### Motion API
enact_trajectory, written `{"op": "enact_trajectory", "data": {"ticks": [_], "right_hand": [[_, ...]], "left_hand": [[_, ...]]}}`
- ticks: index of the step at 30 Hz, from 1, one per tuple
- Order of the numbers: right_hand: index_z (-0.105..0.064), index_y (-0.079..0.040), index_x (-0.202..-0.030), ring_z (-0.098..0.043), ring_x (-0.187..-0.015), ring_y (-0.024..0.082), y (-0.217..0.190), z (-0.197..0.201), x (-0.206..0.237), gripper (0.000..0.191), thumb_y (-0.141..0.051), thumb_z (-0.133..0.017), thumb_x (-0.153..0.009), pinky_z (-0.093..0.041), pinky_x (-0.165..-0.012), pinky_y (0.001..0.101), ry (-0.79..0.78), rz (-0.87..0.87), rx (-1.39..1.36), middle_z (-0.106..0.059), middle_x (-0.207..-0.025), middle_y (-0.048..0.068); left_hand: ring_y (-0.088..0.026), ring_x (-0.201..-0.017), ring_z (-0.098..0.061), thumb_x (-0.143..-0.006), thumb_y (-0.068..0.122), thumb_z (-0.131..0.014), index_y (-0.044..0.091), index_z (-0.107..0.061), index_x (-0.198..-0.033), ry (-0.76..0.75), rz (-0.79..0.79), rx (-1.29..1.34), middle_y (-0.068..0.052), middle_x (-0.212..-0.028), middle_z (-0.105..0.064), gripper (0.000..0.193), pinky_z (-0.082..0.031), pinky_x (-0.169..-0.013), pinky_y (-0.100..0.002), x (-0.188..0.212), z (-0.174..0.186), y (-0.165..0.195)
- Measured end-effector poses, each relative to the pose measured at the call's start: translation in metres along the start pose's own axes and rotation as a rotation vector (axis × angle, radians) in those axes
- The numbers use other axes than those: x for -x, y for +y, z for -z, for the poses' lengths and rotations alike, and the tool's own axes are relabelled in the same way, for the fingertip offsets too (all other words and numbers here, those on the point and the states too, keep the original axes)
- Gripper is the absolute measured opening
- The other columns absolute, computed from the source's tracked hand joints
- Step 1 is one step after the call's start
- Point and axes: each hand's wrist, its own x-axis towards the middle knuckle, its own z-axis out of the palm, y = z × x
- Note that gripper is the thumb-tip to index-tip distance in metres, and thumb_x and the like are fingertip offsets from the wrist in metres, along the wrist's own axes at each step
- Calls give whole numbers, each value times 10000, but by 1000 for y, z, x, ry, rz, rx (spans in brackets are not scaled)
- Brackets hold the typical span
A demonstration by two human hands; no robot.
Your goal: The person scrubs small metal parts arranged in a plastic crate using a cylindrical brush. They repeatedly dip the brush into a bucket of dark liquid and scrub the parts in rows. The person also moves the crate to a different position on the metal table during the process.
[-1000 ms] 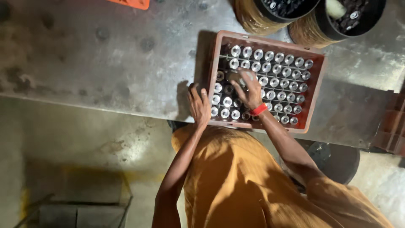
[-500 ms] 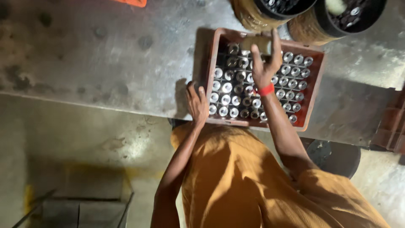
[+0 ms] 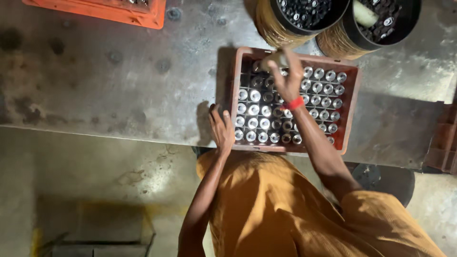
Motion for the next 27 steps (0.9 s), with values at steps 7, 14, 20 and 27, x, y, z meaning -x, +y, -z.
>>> {"op": "enact_trajectory", "data": {"ticks": [7, 14, 20, 27], "right_hand": [[-531, 22, -1500, -648, -1305, 348, 12, 28, 9, 558, -146, -783, -1031, -533, -1117, 459, -27, -62, 30, -629, -1433, 246], [-578, 3, -1451, -661, -1221, 330, 0, 35, 45, 545, -141, -801, -975, -562, -1028, 434, -105, -57, 35, -656, -1339, 209], [-594, -139, -1307, -660, -1252, 349, -23, 17, 44, 394, -154, -803, -973, -522, -1101, 452, 82, 96, -36, -662, -1360, 192], [-581, 8, -1399, -675, -1147, 320, -33, 7, 64, 493, -193, -784, -997, -560, -987, 390, -20, -18, -74, -681, -1275, 215]], "left_hand": [[-500, -1247, -516, -1080, 324, -475, -8, -515, -1382, -12, -34, -21, -308, -1353, -547, 450, -407, -1039, -556, 2, 3, 2], [-506, -1223, -523, -1090, 331, -454, -11, -512, -1374, 1, -55, -18, -312, -1336, -548, 449, -412, -1019, -565, 1, 3, 4], [-497, -1211, -538, -1091, 335, -451, -12, -518, -1356, -9, -18, 19, -304, -1316, -562, 441, -424, -1012, -555, 2, 3, 5], [-489, -1207, -534, -1089, 333, -447, -17, -519, -1361, -21, -21, -2, -301, -1305, -561, 449, -414, -1013, -554, 0, 3, 3]]}}
